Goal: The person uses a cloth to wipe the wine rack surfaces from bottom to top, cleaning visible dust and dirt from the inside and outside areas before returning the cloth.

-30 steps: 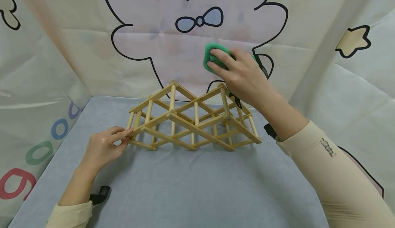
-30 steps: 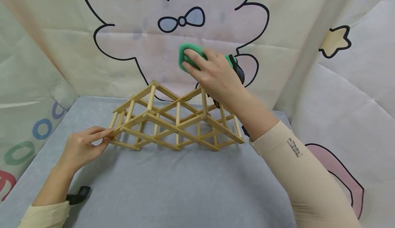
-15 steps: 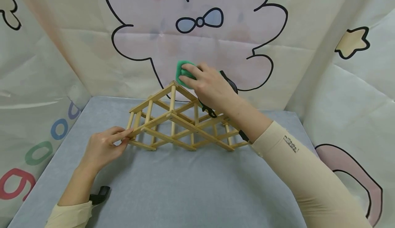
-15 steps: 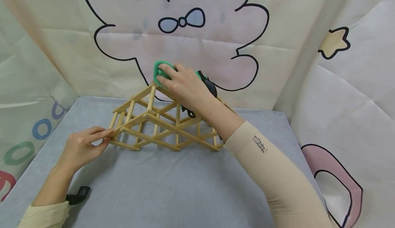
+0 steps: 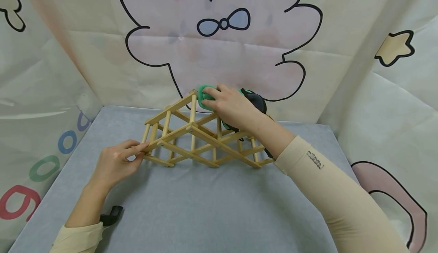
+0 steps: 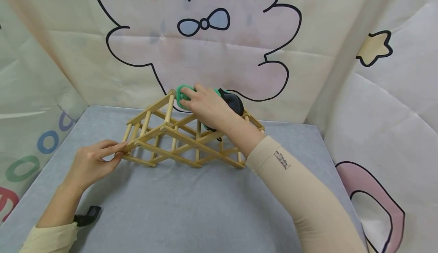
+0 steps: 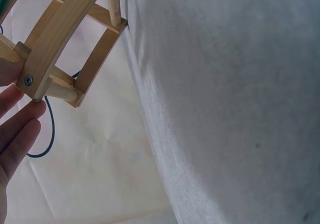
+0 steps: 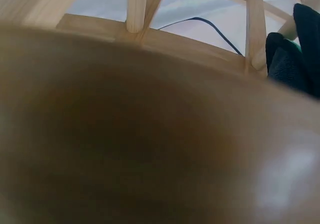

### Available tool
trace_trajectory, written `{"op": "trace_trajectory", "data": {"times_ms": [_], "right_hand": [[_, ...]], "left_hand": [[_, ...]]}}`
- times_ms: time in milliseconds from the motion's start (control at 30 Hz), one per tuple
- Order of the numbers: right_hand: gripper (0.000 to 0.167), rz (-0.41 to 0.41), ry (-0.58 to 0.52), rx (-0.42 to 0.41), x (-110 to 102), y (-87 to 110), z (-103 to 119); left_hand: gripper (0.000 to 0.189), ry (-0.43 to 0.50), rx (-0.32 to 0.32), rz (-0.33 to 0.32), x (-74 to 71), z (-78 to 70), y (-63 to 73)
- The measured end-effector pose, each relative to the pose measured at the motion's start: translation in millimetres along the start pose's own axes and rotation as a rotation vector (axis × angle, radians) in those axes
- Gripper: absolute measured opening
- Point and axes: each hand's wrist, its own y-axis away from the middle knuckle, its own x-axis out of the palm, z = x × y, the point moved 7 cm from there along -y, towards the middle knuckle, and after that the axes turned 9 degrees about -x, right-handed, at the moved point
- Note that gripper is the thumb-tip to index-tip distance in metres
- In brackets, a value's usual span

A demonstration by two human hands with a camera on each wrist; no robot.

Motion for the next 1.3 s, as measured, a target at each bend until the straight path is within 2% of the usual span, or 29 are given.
{"op": "trace_trajectory", "data": {"times_ms": [267, 433, 633, 800, 867, 1000, 1167, 1300], "right_hand": [[0.020, 0.142, 0.062, 0.045, 6.1, 4.7, 0.0], [0.020, 0.152, 0.078, 0.050, 7.0, 6.4, 0.4], [0.021, 0.086, 0.088, 0.030, 5.2, 6.2, 3.0], [0.034, 0.057, 0.072, 0.026, 4.3, 3.4, 4.0], [0.034, 0.044, 0.068, 0.030, 0.8, 4.1, 2.8], [0.032, -0.025, 0.054, 0.042, -16.1, 6.6, -1.7], [0.042, -0.111, 0.023, 0.066, -43.4, 12.7, -6.9], [0.039, -0.224, 0.016, 0.074, -67.6, 20.8, -9.9]], "left_hand": [[0.041, 0.006, 0.011, 0.002, 1.8, -3.1, -2.7], [0.040, 0.012, 0.016, -0.002, 2.5, -3.9, -3.7], [0.040, 0.017, 0.016, 0.003, 2.6, -4.2, -3.5], [0.043, 0.004, 0.019, -0.007, 2.5, -4.5, -2.1], [0.043, -0.003, 0.020, -0.007, 3.1, -4.9, -2.2], [0.043, 0.001, 0.014, 0.000, 3.9, -5.5, -3.1], [0.042, -0.001, -0.007, 0.022, 1.0, -6.3, -5.0], [0.042, -0.004, -0.019, 0.026, -4.0, -10.3, -9.4]]}}
